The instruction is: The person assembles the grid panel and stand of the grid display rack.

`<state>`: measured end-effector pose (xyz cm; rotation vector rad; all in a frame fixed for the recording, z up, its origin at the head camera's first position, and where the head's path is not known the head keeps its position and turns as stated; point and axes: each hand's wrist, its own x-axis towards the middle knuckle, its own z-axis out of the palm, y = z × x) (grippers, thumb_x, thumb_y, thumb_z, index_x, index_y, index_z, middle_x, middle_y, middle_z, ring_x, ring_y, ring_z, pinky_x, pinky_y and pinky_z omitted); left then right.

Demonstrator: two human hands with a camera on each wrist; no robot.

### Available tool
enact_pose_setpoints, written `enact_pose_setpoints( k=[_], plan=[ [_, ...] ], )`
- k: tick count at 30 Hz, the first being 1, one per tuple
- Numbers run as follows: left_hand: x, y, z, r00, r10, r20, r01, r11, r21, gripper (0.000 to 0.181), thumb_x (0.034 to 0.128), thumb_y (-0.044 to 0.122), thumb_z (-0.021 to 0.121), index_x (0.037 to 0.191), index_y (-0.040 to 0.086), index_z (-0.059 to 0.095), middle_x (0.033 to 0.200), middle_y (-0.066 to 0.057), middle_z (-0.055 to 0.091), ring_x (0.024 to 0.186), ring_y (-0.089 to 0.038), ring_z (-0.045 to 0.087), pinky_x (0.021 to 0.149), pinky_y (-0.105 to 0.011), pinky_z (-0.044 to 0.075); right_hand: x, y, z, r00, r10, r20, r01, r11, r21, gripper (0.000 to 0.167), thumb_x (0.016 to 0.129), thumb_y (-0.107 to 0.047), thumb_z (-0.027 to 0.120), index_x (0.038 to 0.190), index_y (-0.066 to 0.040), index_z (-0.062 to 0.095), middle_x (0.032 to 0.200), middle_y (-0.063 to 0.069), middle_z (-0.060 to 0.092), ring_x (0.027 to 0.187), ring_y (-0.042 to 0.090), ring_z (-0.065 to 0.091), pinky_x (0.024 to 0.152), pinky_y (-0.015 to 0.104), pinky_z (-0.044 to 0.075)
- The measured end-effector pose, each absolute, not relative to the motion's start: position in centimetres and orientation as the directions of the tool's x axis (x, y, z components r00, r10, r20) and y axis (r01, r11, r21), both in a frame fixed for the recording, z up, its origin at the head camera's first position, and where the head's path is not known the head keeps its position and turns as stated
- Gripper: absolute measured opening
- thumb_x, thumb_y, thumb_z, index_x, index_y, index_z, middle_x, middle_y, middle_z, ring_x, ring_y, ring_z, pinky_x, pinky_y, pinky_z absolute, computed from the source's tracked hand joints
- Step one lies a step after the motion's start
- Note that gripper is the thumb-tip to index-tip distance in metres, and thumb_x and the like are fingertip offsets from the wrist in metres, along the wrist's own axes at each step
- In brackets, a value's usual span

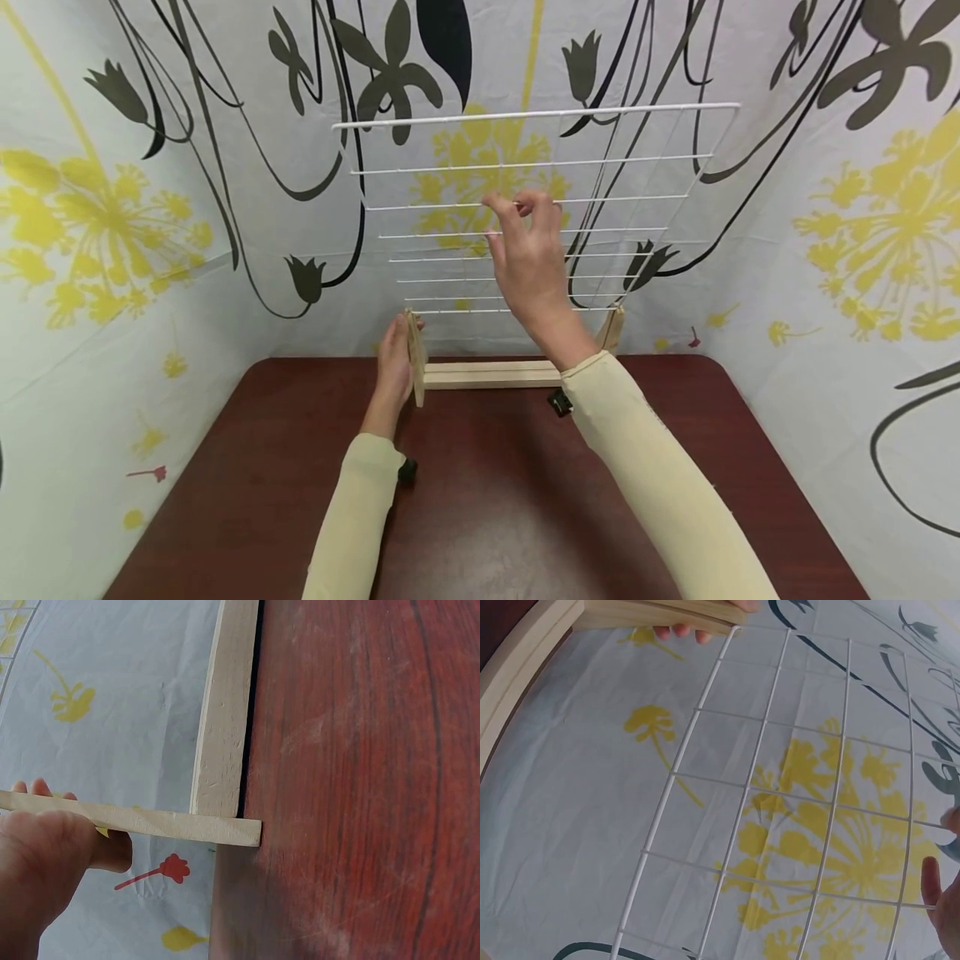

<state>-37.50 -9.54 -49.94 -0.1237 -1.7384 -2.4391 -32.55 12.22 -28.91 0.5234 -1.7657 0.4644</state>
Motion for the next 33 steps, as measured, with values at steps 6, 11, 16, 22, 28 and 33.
enact_pose_setpoints(
  k=[6, 11, 16, 22, 28, 33],
  plan=[
    [-37.4, -9.5, -50.0, -0.987, -0.074, 0.143, 0.159, -0.307, 0.938, 0.064, 0.1114, 0.053, 0.038, 0.154, 0.006, 0.05, 0.147, -0.024, 0.056, 0.136, -0.024, 0.05, 0.115, -0.051, 0.041, -32.5, 12.5, -29.0, -0.242, -0.143, 0.96, -0.58, 0.814, -0.025, 0.057, 0.087, 0.004, 0.08, 0.134, -0.016, 0.056, 0.121, 0.019, 0.049, 0.11, 0.038, 0.056, 0.094, 0.048, 0.054],
    [-37.3, -9.8, -49.8, -0.987, -0.075, 0.141, 0.157, -0.279, 0.947, 0.065, 0.1115, 0.053, 0.037, 0.151, 0.003, 0.051, 0.149, -0.027, 0.054, 0.142, -0.027, 0.049, 0.114, -0.045, 0.041, -32.1, 12.9, -29.1, -0.277, -0.176, 0.945, -0.575, 0.818, -0.016, 0.055, 0.091, 0.0, 0.077, 0.139, -0.018, 0.056, 0.129, 0.018, 0.051, 0.114, 0.04, 0.056, 0.094, 0.049, 0.055],
    [-37.2, -10.4, -49.4, -0.989, -0.033, 0.144, 0.148, -0.227, 0.963, 0.064, 0.1124, 0.053, 0.038, 0.149, 0.003, 0.053, 0.153, -0.025, 0.054, 0.149, -0.03, 0.046, 0.12, -0.053, 0.038, -31.8, 13.0, -29.1, -0.292, -0.199, 0.936, -0.575, 0.818, -0.006, 0.055, 0.094, -0.002, 0.075, 0.142, -0.019, 0.054, 0.133, 0.017, 0.05, 0.11, 0.041, 0.055, 0.091, 0.049, 0.054],
    [-37.2, -10.9, -46.9, -0.981, 0.037, 0.189, 0.177, -0.222, 0.959, 0.05, 0.1158, 0.034, 0.042, 0.157, 0.005, 0.044, 0.16, -0.018, 0.05, 0.148, -0.028, 0.042, 0.112, -0.039, 0.038, -31.8, 13.3, -28.7, -0.267, -0.208, 0.941, -0.584, 0.812, 0.014, 0.059, 0.091, 0.001, 0.075, 0.142, -0.017, 0.054, 0.133, 0.019, 0.05, 0.111, 0.042, 0.055, 0.093, 0.05, 0.051],
    [-36.9, -10.4, -42.1, -0.903, -0.006, 0.429, 0.407, -0.326, 0.853, 0.05, 0.1158, 0.029, 0.039, 0.156, -0.001, 0.042, 0.157, -0.029, 0.049, 0.15, -0.036, 0.046, 0.123, -0.05, 0.035, -31.8, 13.7, -28.7, -0.274, -0.226, 0.935, -0.599, 0.8, 0.017, 0.062, 0.089, 0.003, 0.075, 0.143, -0.016, 0.053, 0.133, 0.02, 0.05, 0.12, 0.04, 0.056, 0.098, 0.051, 0.05],
    [-36.4, -9.6, -38.3, -0.776, -0.092, 0.624, 0.626, -0.231, 0.745, 0.058, 0.114, 0.047, 0.041, 0.149, 0.003, 0.056, 0.15, -0.022, 0.06, 0.145, -0.028, 0.056, 0.123, -0.064, 0.032, -31.8, 13.7, -28.6, -0.282, -0.238, 0.929, -0.613, 0.79, 0.016, 0.063, 0.088, 0.003, 0.075, 0.144, -0.015, 0.053, 0.133, 0.02, 0.049, 0.122, 0.039, 0.055, 0.101, 0.051, 0.049]
  ],
)
